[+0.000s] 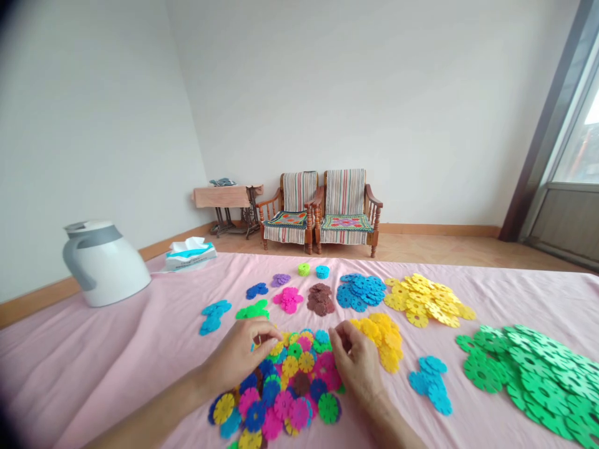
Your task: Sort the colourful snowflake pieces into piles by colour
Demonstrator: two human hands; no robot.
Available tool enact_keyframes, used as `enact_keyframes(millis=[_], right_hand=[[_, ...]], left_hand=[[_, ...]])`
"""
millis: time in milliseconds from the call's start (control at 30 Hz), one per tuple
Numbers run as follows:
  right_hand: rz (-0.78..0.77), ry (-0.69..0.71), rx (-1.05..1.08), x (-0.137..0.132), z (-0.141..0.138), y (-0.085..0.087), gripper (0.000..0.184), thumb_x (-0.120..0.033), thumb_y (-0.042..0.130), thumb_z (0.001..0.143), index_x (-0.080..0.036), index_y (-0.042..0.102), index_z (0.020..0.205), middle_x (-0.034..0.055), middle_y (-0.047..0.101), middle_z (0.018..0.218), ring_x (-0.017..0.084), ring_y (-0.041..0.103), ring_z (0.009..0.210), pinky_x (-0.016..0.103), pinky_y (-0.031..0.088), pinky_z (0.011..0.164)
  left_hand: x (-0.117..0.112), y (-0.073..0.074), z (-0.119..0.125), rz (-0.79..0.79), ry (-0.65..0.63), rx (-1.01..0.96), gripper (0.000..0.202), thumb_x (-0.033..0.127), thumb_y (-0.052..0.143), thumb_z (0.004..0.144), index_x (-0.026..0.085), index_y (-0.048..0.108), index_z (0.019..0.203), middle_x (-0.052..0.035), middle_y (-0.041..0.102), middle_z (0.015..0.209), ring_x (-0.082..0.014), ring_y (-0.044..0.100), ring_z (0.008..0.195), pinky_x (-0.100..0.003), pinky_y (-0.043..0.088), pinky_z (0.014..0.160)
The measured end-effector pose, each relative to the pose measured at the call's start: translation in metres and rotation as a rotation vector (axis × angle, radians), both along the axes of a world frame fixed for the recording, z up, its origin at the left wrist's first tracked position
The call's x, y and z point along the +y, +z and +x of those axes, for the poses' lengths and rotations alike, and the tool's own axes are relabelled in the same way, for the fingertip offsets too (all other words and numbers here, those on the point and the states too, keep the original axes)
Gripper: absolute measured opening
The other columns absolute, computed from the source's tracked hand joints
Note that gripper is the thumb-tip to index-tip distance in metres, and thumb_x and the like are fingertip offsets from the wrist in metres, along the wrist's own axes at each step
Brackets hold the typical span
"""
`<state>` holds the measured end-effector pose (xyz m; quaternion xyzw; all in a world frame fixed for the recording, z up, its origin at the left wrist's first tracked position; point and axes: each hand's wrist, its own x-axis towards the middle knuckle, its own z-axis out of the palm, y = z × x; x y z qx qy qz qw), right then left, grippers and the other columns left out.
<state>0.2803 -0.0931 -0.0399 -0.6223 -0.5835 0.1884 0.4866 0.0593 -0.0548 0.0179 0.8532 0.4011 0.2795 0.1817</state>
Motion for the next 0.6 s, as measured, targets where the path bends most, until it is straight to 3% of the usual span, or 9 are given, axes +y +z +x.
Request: enact_keyframes(millis=[100,300,600], right_hand=[[0.034,0.102,-0.17,-0.006,-0.005,0.007,0.023,-0.035,0.047,0.083,-0.021,0.054,0.066,-0.0017,0.054,0.06,0.014,0.051,0.057,0.024,0.038,0.054],[0.074,0.297,-0.368,-0.019,-0.016,0.024,0.013,-0.028,0.051,0.081,-0.022,0.062,0.084,0.0036,0.06,0.083,0.018,0.056,0.082,0.029,0.044,0.074],[-0.045,0.519,-0.447,-0.032,-0.023,0.04,0.012,-0.023,0.055,0.077,-0.026,0.063,0.085,0.0005,0.059,0.089,0.016,0.053,0.086,0.029,0.041,0.077]], left_hand=[[-0.016,-0.008,-0.001,0.015,0.013,-0.01,0.02,0.012,0.051,0.079,0.02,0.069,0.079,0.0002,0.065,0.075,-0.0127,0.058,0.071,-0.022,0.041,0.066],[-0.014,-0.027,-0.004,0.148,-0.03,0.079,0.021,0.015,0.048,0.086,0.02,0.068,0.086,-0.0026,0.062,0.079,-0.0161,0.056,0.081,-0.027,0.042,0.074],[-0.011,-0.029,-0.015,0.184,-0.101,0.109,0.021,0.013,0.048,0.087,0.021,0.066,0.093,-0.0025,0.059,0.083,-0.0159,0.054,0.085,-0.027,0.043,0.078]])
